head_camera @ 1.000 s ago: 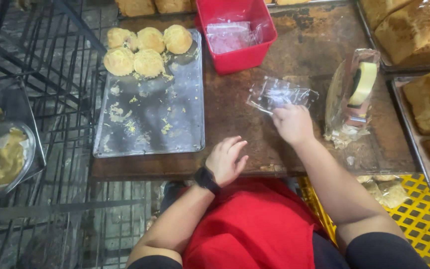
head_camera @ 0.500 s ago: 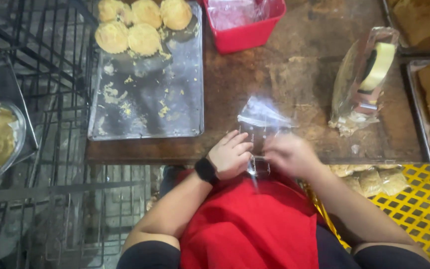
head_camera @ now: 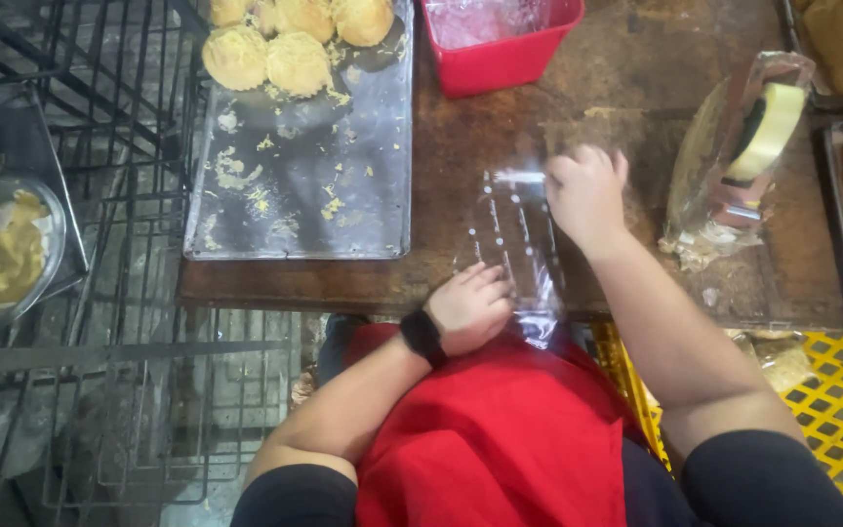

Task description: The person picks up a bun from a tray, places it onto a plastic sheet, and wraps it by hand. They secure the plastic with tape from a dispenser and place the wrapped bun into a yellow crate, repeating the process for several buns.

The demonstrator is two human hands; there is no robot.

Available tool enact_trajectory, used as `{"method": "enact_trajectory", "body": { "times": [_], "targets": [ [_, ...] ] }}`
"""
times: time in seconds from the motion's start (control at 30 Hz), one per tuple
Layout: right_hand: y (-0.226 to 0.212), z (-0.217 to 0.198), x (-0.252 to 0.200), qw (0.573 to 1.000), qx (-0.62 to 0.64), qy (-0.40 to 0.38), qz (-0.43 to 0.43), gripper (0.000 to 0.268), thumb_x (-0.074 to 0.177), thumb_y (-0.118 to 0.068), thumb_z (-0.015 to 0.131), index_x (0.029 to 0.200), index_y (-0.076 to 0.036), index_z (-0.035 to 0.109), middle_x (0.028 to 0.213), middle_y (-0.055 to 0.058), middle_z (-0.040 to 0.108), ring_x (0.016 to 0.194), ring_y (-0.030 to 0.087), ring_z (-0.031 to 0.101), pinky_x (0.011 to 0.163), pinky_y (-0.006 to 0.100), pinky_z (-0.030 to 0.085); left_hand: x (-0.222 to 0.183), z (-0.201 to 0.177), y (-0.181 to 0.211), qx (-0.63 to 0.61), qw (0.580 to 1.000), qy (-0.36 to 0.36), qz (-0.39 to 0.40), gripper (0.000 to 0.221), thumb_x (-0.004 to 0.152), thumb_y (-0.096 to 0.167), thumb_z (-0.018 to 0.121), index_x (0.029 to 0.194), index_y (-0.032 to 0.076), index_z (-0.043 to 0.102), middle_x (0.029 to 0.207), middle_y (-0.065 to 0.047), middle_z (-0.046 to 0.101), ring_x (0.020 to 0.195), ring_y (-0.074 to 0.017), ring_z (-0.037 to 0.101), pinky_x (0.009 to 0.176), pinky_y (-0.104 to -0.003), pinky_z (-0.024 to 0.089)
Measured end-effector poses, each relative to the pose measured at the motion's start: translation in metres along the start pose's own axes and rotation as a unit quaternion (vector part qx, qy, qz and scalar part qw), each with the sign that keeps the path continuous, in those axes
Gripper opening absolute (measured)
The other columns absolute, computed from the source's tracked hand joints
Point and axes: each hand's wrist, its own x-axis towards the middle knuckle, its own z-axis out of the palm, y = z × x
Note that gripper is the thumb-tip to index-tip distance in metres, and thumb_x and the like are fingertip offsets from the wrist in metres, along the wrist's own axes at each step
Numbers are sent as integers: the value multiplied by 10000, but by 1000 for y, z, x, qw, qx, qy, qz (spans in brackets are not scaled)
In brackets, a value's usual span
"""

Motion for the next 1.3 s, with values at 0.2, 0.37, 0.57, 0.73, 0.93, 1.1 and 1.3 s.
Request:
{"method": "enact_trajectory", "body": {
  "times": [0.2, 0.37, 0.57, 0.73, 0.93, 1.1, 1.3],
  "targets": [
    [-31, -8, 45, 979, -99, 130, -122, 584, 732, -259, 753, 1296, -128, 683, 1368, 194, 585, 1309, 397, 510, 1032, 671, 306, 26, 14, 7, 49, 996, -32, -61, 231, 888, 228, 665, 1076, 108, 723, 1282, -111, 670, 1304, -339, 580, 1138, -527, 420],
    [-26, 1, 18, 978, -65, 132, -151, 339, 977, -159, 752, 1307, -119, 687, 1367, 134, 605, 1324, 351, 535, 1153, 565, 357, 21, 6, 3, -1, 999, 14, -47, 294, 879, 258, 662, 1111, 88, 720, 1301, -127, 660, 1288, -351, 568, 1101, -531, 420],
    [12, 21, 12, 990, 80, 84, -77, 202, 903, -144, 767, 1099, -99, 748, 1139, 119, 713, 1102, 348, 656, 961, 500, 486, 12, 11, -7, -13, 1000, 24, -10, 186, 909, 223, 657, 1062, 132, 711, 1254, -66, 695, 1279, -306, 598, 1097, -479, 457],
    [30, 27, 27, 971, 225, 80, 6, 82, 971, -121, 768, 982, -40, 760, 960, 130, 732, 922, 292, 706, 832, 407, 556, 22, -13, -1, -72, 996, -49, -6, 240, 916, 307, 676, 1071, 128, 716, 1152, -65, 724, 1187, -276, 627, 1011, -443, 482],
    [-2, -98, 20, 902, 424, -79, -20, 96, 931, -51, 677, 998, -49, 745, 1011, 62, 745, 869, 144, 675, 774, 294, 545, 50, -22, -9, -217, 957, -107, -159, 491, 973, 355, 656, 1384, 88, 632, 1217, -154, 708, 1161, -313, 648, 1022, -417, 532],
    [-42, -162, -19, 782, 488, -251, -296, 69, 842, -36, 679, 866, -88, 640, 1115, 96, 755, 1096, 245, 722, 946, 371, 569, 84, -16, -54, -120, 985, -5, -126, 662, 925, 272, 659, 1529, 115, 438, 1486, -195, 516, 1266, -348, 592, 1057, -447, 494],
    [-42, -93, -73, 837, 425, -260, -228, 89, 848, -60, 746, 876, -90, 667, 1054, 72, 786, 1095, 259, 751, 1121, 500, 462, 109, -31, -95, 132, 987, 13, -86, 805, 893, 280, 664, 1611, 212, 308, 1633, -158, 330, 1400, -386, 485, 1194, -562, 348]
  ]
}}
